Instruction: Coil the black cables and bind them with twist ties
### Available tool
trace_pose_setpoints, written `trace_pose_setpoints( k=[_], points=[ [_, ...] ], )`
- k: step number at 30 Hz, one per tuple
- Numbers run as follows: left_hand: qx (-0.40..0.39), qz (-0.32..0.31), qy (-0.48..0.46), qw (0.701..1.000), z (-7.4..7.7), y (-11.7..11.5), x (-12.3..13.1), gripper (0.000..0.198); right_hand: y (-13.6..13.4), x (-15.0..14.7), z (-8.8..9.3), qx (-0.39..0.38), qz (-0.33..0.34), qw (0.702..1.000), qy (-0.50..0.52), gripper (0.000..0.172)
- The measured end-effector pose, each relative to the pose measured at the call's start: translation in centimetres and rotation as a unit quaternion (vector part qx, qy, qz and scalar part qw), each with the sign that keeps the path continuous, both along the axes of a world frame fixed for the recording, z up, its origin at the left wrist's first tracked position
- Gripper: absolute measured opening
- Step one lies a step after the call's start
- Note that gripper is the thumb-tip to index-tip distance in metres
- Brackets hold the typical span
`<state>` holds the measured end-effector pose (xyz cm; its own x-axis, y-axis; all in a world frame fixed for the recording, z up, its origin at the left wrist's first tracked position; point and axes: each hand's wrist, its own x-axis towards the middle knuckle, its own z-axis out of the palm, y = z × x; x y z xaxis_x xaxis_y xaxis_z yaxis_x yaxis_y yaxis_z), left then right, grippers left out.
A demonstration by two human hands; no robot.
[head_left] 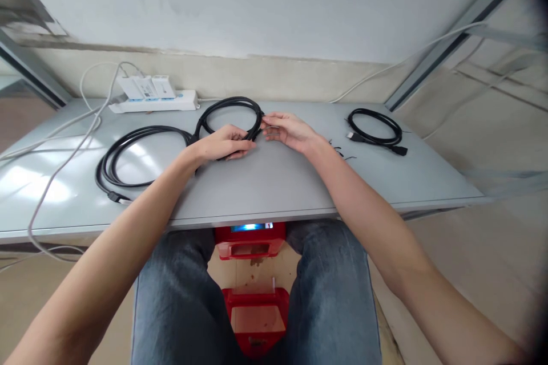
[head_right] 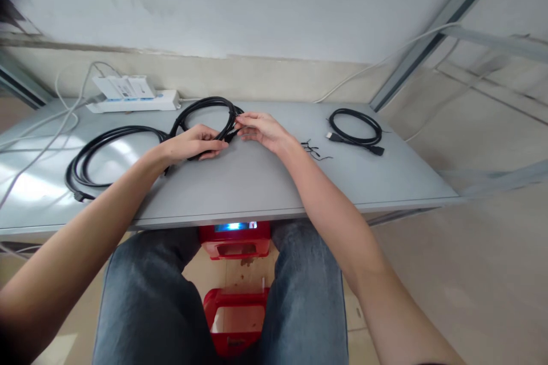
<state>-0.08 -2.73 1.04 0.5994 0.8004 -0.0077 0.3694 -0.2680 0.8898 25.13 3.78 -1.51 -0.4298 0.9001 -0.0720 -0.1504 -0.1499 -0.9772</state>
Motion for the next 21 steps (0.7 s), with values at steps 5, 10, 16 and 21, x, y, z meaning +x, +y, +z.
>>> trace_pose_setpoints(
  k=[5,10,16,21],
  points=[
    [-0.006,0.008,-0.005,1.000,0.36,-0.37,0.08,0.054,0.04,0.14,0.28,-0.005,-0.031,1.000,0.000,0.032],
    [-0.006,0.009,-0.001,1.000,0.25,-0.31,0.02,0.049,0.26,-0.24,0.05,0.023,-0.065,0.998,-0.003,0.032],
    [-0.013,0.005,-0.005,1.000,0.25,-0.28,0.09,0.047,0.39,-0.22,-0.09,0.088,-0.126,0.988,-0.006,0.034],
    [-0.009,-0.003,-0.007,1.000,0.25,-0.26,0.13,0.051,0.21,-0.34,0.24,0.139,-0.128,0.982,0.000,0.039]
  ],
)
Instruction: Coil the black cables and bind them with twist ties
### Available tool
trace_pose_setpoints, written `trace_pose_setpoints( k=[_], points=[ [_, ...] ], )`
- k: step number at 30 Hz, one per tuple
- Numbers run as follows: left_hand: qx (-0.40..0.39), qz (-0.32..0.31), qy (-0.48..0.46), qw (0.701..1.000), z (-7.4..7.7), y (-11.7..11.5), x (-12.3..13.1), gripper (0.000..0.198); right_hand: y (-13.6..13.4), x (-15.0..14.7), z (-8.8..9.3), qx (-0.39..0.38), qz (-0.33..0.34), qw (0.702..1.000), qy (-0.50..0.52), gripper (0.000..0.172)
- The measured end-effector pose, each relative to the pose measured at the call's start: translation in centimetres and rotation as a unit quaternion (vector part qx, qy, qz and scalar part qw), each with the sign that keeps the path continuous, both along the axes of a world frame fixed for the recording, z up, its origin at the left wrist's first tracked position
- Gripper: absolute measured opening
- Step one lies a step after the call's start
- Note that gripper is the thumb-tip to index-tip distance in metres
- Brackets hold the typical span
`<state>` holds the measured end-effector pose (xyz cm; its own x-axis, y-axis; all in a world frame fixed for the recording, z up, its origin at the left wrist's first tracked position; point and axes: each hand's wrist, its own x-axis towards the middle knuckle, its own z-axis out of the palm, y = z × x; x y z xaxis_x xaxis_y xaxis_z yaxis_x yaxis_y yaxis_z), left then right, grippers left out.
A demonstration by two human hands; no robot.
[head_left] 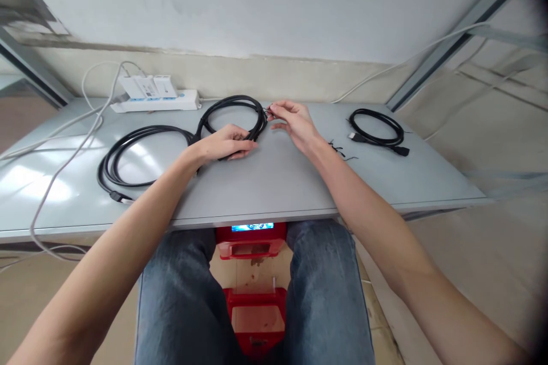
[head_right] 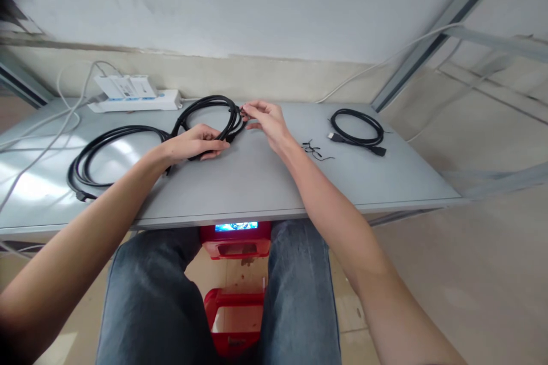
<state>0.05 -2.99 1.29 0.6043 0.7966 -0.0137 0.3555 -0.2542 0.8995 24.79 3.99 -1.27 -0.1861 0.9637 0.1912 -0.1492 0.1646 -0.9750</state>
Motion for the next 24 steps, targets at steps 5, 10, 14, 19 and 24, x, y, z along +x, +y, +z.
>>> trace_pose_setpoints(
  k=[5,10,14,19,24],
  points=[
    [0.005,-0.002,0.004,1.000,-0.1,0.1,0.0,0.050,-0.3,-0.4,0.1,-0.009,-0.016,1.000,0.008,0.037],
    [0.003,0.008,0.005,1.000,0.2,-0.1,0.0,0.052,-0.2,-0.1,0.5,0.015,-0.065,0.997,0.034,0.046],
    [-0.002,0.014,0.008,1.000,0.4,-0.1,0.0,0.055,0.3,0.6,0.9,-0.001,-0.108,0.992,0.067,0.047],
    [-0.009,0.013,0.008,1.000,0.2,0.0,-0.1,0.057,0.1,0.6,0.9,-0.025,-0.096,0.994,0.038,0.040],
    [-0.004,0.018,0.003,1.000,0.0,0.0,-0.1,0.055,-0.2,0.3,0.4,-0.042,-0.131,0.990,-0.044,0.033]
  ],
)
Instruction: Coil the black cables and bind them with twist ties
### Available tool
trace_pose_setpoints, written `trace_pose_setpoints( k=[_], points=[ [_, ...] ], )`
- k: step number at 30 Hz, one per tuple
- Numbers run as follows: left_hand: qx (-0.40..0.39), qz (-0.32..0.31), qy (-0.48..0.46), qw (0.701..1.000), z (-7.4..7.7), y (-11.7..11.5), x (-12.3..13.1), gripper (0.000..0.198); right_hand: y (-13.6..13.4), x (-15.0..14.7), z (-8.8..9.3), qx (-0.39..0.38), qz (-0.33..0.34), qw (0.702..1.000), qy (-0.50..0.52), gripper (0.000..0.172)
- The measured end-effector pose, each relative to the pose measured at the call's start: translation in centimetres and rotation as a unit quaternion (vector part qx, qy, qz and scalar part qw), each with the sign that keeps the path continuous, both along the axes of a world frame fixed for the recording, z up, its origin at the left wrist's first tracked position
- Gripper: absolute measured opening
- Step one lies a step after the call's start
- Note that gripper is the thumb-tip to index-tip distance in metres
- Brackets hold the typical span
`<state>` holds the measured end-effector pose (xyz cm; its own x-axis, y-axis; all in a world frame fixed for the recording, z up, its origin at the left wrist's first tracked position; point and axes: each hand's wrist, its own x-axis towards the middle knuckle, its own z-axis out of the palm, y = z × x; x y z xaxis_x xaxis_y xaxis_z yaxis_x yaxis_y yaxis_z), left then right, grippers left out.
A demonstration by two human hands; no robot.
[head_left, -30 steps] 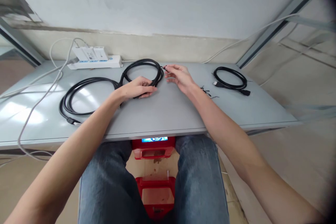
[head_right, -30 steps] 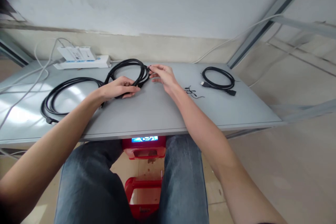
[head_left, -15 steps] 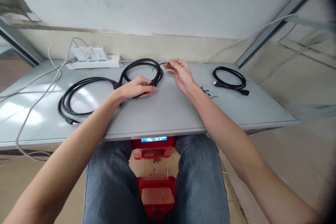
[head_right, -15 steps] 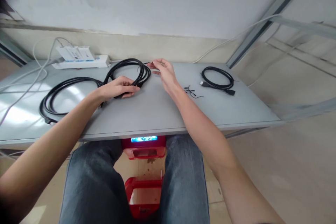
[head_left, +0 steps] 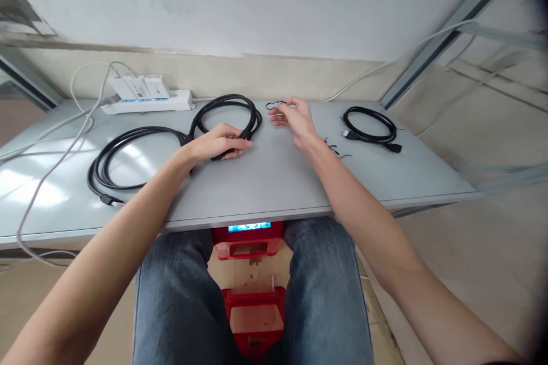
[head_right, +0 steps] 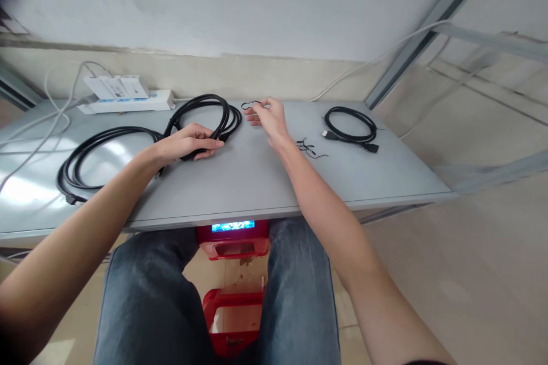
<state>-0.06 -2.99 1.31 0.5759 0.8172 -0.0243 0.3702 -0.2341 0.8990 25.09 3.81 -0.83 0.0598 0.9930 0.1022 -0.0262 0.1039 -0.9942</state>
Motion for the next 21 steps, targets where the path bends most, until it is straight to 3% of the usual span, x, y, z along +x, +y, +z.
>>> trace_pose_setpoints(
  k=[4,10,12,21],
  points=[
    [-0.001,0.006,-0.005,1.000,0.0,-0.1,0.1,0.054,0.6,0.7,-0.4,0.036,-0.051,0.988,-0.140,0.031],
    [0.001,-0.005,0.000,1.000,-0.2,0.1,0.0,0.055,1.1,2.2,0.1,0.149,-0.126,0.914,-0.356,0.027],
    [0.001,-0.006,0.001,1.000,-0.2,0.2,0.0,0.055,1.3,2.6,0.3,0.156,-0.128,0.912,-0.357,0.028],
    [-0.015,-0.003,-0.001,1.000,-0.3,0.4,0.1,0.053,0.8,2.6,0.9,0.117,-0.043,0.976,-0.181,0.036]
  ],
)
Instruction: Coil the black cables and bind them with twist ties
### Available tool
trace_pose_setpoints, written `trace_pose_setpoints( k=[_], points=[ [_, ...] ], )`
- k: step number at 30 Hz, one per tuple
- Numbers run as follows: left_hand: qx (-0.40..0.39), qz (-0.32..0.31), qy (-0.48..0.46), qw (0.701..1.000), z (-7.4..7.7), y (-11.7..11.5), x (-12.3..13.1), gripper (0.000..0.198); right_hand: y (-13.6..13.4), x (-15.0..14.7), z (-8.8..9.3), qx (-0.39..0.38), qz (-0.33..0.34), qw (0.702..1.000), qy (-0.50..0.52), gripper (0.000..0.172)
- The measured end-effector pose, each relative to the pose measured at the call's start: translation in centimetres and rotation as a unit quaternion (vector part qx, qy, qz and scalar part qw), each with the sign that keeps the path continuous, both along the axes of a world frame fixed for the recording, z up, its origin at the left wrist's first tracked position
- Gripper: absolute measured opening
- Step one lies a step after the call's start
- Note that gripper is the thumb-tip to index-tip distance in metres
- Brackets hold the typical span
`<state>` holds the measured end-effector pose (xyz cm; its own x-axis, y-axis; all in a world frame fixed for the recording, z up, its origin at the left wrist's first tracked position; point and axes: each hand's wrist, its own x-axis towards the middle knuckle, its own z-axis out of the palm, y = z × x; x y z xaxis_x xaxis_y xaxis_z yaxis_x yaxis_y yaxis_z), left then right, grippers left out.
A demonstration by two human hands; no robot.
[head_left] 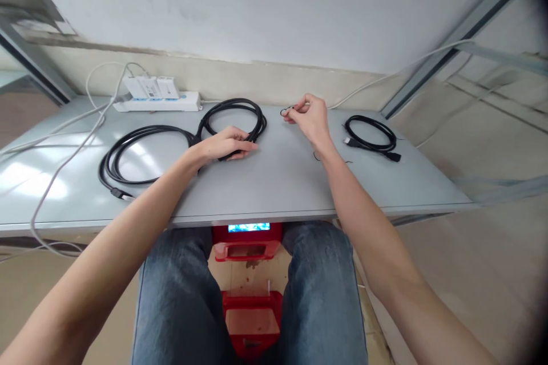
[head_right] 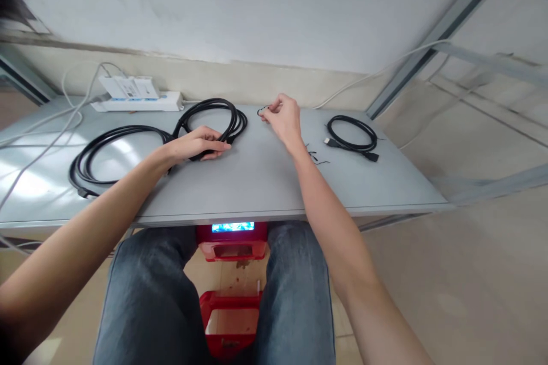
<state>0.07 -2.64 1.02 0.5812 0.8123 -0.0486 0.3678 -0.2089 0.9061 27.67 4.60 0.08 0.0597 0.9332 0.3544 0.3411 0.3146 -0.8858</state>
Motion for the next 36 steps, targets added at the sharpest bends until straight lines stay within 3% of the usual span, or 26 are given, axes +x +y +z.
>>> trace_pose_setpoints(
  k=[9,16,29,33,36],
  points=[
    [0.008,0.005,0.002,1.000,-0.2,0.0,0.0,0.055,-2.2,6.6,2.7,-0.037,-0.009,0.987,-0.156,0.022],
    [0.028,-0.003,0.006,1.000,-0.4,0.1,0.0,0.060,-3.8,10.3,3.1,-0.014,0.000,0.939,-0.344,0.014],
    [0.023,-0.002,0.007,1.000,-0.4,0.1,-0.1,0.060,-5.8,11.2,2.1,-0.005,0.005,0.865,-0.502,0.013],
    [0.023,-0.003,0.006,1.000,-0.2,0.1,0.0,0.059,-5.9,10.8,2.5,-0.002,-0.010,0.871,-0.491,0.015],
    [0.023,0.001,0.010,1.000,-0.1,0.0,0.1,0.058,-5.8,10.0,3.4,0.016,-0.031,0.894,-0.446,0.016]
  ],
)
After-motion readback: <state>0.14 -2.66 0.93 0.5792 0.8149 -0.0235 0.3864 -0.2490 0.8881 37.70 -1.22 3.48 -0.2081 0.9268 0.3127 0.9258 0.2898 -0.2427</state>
